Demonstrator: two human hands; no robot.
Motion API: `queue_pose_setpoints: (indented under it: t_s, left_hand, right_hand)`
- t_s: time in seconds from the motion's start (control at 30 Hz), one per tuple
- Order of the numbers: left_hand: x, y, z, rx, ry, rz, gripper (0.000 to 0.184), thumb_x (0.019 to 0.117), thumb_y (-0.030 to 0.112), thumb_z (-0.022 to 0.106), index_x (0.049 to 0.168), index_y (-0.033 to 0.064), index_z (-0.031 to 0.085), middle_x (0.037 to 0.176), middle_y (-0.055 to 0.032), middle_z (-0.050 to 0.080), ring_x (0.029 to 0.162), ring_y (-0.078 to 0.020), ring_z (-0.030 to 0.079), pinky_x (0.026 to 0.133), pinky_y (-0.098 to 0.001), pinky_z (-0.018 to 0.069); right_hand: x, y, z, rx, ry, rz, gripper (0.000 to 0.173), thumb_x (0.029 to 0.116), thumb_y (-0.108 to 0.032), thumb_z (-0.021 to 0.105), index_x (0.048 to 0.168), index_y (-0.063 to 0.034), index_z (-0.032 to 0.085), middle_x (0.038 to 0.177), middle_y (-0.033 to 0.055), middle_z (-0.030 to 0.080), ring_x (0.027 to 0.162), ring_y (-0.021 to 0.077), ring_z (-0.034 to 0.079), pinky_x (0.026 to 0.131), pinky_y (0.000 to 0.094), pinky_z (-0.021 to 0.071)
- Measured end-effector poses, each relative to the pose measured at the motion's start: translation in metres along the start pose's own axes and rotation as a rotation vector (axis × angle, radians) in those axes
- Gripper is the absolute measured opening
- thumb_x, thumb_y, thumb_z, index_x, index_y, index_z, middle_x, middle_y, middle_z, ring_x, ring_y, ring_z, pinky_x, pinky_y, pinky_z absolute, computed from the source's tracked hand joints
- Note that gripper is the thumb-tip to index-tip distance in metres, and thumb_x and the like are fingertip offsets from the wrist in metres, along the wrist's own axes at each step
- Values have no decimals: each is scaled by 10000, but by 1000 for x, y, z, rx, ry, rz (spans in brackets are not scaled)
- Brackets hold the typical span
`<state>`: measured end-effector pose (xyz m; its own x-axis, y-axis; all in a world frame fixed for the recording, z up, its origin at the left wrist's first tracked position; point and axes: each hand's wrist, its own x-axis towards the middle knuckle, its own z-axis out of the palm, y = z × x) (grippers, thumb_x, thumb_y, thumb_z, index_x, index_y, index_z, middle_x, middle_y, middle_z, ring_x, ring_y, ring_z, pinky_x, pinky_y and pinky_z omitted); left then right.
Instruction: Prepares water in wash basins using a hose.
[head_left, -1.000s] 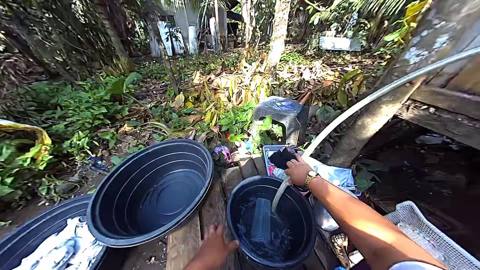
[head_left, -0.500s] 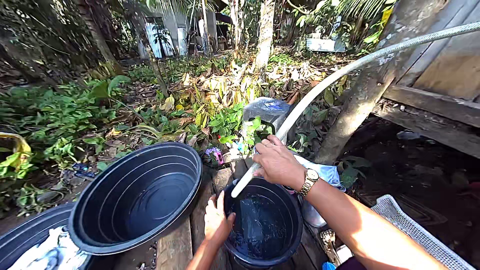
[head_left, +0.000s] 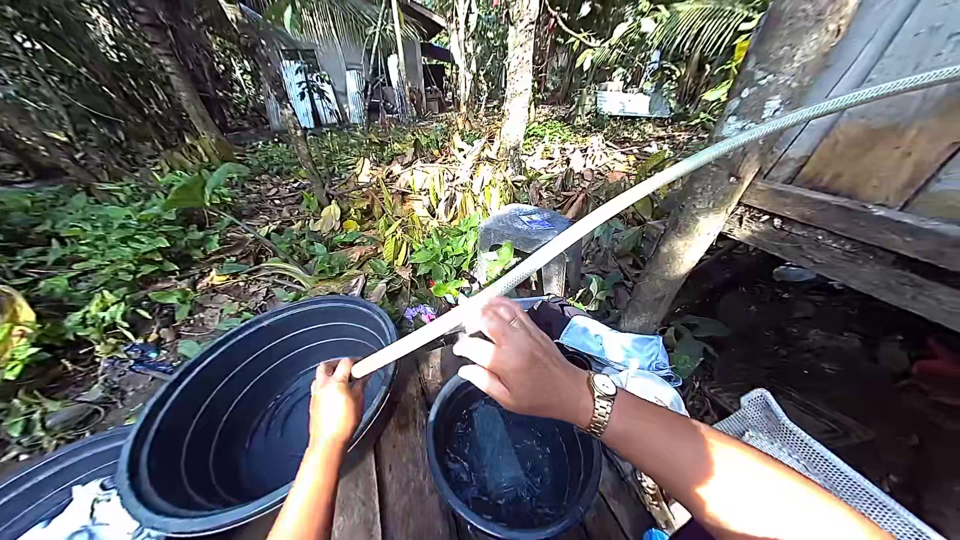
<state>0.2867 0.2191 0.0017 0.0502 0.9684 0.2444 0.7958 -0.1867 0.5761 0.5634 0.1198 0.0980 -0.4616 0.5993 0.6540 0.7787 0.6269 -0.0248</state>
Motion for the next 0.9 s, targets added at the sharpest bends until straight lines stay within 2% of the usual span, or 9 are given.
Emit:
queue_pose_setpoints:
  t_s: [0.03,0.13,0.33,0.43,0.5,0.57,0.7,0.8,0.9]
  left_hand:
    - [-1,-8,7,26,-56,-50,282,965,78,691,1215,-51,677,1322,-356,564,1233,-539,554,1036,-655,452]
    - [-6,-31,32,167,-281,-195,395,1017,192,646,1381,45,604,1470,-323,482,1295,-542,521,1043,-661,451]
    - [-7,-65,68,190,-417,-328,492,1051,333,589,1470,87,512,1485,-295,490,1292,-500,552,1037,-648,463]
    - [-3,-79,69,135,-479,-338,540,1057,387,577,1467,47,491,1462,-313,499,1307,-484,548,1056,-633,457]
    - [0,-88,71,101,-523,-325,524,1061,374,571,1438,18,492,1433,-318,514,1307,-479,543,1058,-638,445]
    - [1,-99,78,96,-556,-312,512,1068,372,557,1430,17,491,1429,-303,522,1307,-465,546,1061,-633,442]
    - [-2,-116,90,112,-546,-283,493,1076,384,534,1422,35,506,1419,-278,545,1267,-455,583,1026,-646,462]
    - [2,-118,91,134,-574,-274,496,1079,406,516,1415,40,510,1418,-256,554,1258,-443,592,1019,-645,465]
    - [0,-120,94,155,-558,-256,487,1077,425,512,1389,51,528,1401,-239,574,1223,-439,617,988,-648,483]
  right_hand:
    - [-11,3,0,56,-220,83,251,1009,-267,587,1072,-84,747,1072,151,699,1113,328,659,1019,494,510]
    - [-43,30,13,174,-1006,448,352,1064,-279,562,1227,8,682,1279,260,613,1230,429,583,1023,592,473]
    - [-123,47,49,251,-1509,519,397,1059,-302,585,1215,48,689,1252,293,644,1215,454,602,1031,643,445]
    - [-140,47,82,252,-1615,475,487,1026,-290,649,1393,25,591,1374,321,581,1290,487,558,1067,662,419]
    - [-147,37,108,195,-1588,451,724,935,-223,761,1562,-76,430,1580,301,376,1356,546,465,1046,710,416]
    - [-158,16,138,221,-1507,467,942,819,-164,859,1618,-190,360,1699,241,170,1412,621,332,992,813,366]
    - [-174,-17,205,259,-1537,626,1040,867,-308,831,1669,-208,177,1723,190,-119,1426,659,256,983,818,372]
    - [-184,-17,245,222,-1488,777,922,912,-91,725,1653,-73,175,1711,253,-71,1365,636,381,1026,743,413]
    - [-190,-17,250,282,-1543,797,735,998,-58,600,1618,22,213,1676,324,121,1378,558,447,1094,673,407]
